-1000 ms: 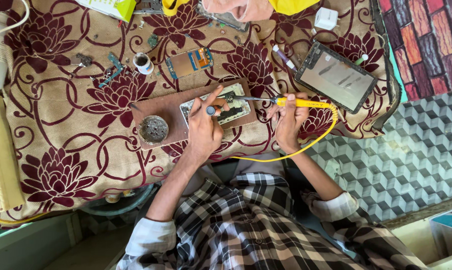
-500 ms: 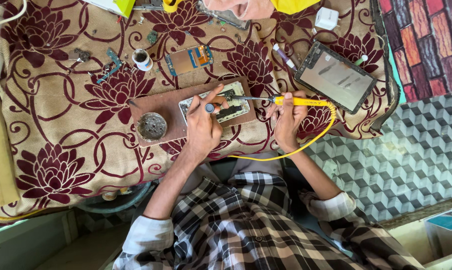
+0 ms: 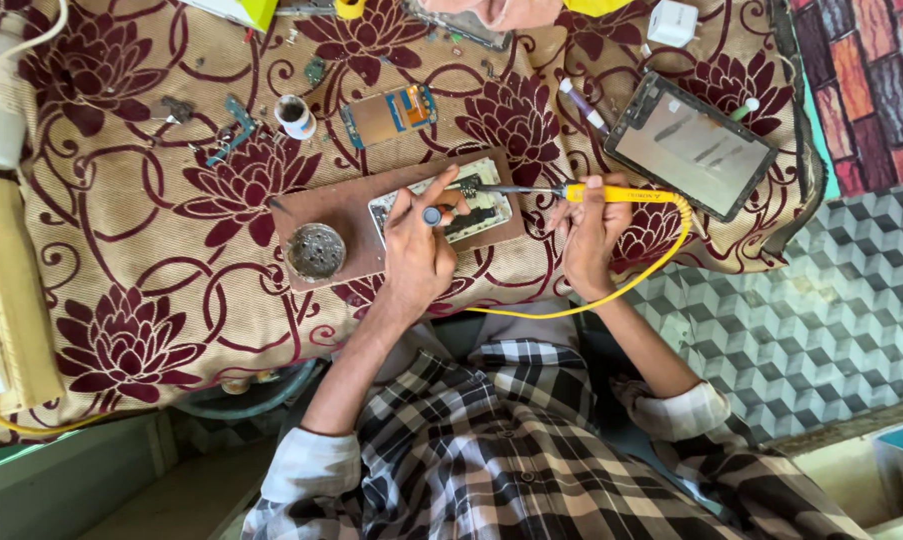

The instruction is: The person uses a soldering iron and solder wire to reflow or attach components on a small circuit board. They repeatedly apply heat and solder to specific points on the board while holding it steady with the other hand. The board remains on a wooden work surface throughout the clip.

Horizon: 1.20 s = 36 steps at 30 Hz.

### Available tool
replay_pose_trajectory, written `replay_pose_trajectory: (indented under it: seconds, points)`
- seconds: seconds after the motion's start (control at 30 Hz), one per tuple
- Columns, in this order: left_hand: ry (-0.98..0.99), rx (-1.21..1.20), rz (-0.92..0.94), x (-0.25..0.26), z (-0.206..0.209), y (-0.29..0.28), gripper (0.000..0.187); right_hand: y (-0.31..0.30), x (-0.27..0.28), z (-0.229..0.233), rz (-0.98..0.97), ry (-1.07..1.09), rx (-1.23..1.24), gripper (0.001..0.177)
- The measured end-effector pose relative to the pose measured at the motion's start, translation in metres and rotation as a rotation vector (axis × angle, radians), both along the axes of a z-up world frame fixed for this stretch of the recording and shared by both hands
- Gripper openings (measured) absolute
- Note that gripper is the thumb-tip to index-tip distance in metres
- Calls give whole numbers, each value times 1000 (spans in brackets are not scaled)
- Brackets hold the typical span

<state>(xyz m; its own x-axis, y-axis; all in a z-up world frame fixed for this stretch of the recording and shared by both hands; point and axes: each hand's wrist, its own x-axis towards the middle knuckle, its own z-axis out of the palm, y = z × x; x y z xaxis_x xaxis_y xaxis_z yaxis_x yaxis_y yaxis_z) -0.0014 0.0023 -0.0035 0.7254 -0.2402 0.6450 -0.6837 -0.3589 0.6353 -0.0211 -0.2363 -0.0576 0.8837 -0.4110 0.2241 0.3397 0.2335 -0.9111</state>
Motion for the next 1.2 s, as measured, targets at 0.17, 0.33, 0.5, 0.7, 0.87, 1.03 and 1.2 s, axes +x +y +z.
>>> replay_pose_trajectory:
  seconds: [0.17,0.33,0.5,0.7,0.87,1.03,1.2]
  points:
    - [17,-5,-5,-1,-1,0,75,0,-1,0,6,9,-30,20]
    - [11,10,4,1,-2,-1,76,-2,0,1,37,-16,-35,20]
    - [14,0,-8,0,0,0,78,-2,1,2,55,-25,-14,20]
    - [24,12,0,-1,0,-1,75,-3,-1,0,59,-20,-77,22]
    - [18,-4,-3,0,3,-1,74,-1,-2,0,31,-53,-37,23]
    - [17,-3,-4,-2,6,0,74,3,-5,3,-24,1,-105,24]
    - [3,15,-5,0,4,0,75,1,-3,0,-13,-25,-145,25]
